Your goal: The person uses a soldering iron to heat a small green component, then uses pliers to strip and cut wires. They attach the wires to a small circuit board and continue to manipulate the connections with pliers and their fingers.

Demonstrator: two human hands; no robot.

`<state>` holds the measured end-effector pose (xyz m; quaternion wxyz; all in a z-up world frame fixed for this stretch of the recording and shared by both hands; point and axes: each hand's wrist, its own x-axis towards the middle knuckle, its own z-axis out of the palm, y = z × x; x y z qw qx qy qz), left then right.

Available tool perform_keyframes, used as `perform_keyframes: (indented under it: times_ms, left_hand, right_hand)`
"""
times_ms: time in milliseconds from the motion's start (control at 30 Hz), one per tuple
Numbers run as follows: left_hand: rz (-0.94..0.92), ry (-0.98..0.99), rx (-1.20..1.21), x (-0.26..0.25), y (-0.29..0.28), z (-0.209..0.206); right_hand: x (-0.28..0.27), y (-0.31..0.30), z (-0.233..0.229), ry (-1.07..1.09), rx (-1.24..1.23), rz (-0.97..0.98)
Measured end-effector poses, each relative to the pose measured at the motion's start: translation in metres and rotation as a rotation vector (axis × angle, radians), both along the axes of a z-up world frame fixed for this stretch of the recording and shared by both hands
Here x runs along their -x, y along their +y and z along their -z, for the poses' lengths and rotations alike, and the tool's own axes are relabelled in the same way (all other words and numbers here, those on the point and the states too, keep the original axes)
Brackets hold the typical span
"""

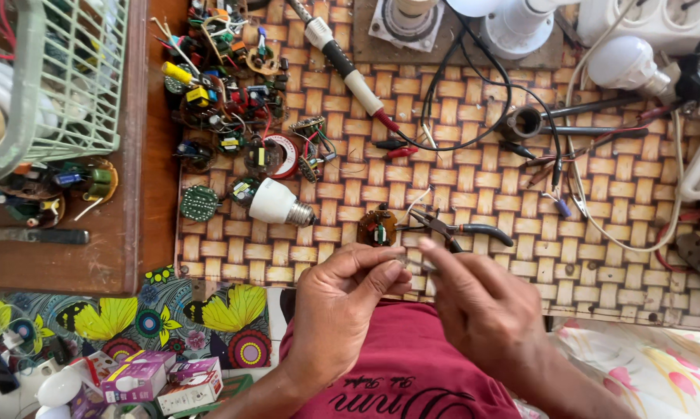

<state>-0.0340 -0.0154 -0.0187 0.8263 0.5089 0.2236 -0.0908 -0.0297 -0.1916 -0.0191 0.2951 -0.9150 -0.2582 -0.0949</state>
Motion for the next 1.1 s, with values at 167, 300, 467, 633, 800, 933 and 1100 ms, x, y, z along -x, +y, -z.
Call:
perform_keyframes:
  times_ms: [167,300,467,633,800,933,1100]
  left_hand:
    - [0.068,-0.051,-0.034,0.009,-0.001,0.002]
    - [0.023,0.016,0.032,0.008,0.002,-0.005]
    - [-0.016,0.066,-0.089,0.011,0.008,0.012]
    - [-0.152,0.142,0.122,0.014,0.0,0.021]
    - [-0.188,0.08,0.222,0.024,-0.014,0.026]
    - [-0.201,0.093,0.196,0.026,-0.018,0.025]
    - [0.046,-0.313,-0.539,0.019,-0.005,-0.002]
  right_hand:
    - [-0.003,0.004,0.009,-0.049,0.071,0.003]
    - [-0.024,-0.012,0.009,-0.015,0.282,0.241]
    - [-0.047,-0.029,0.016,-0.18,0.529,0.287]
    - [-0.029,-0.018,0.011,-0.255,0.354,0.183]
    - [-0.003,0.011,0.015,-0.196,-0.224,-0.172]
    - [0.0,0.016,0.015,-0.14,-0.271,-0.1]
    - [0.0,0.009,0.026,-0.173,-0.385,0.049]
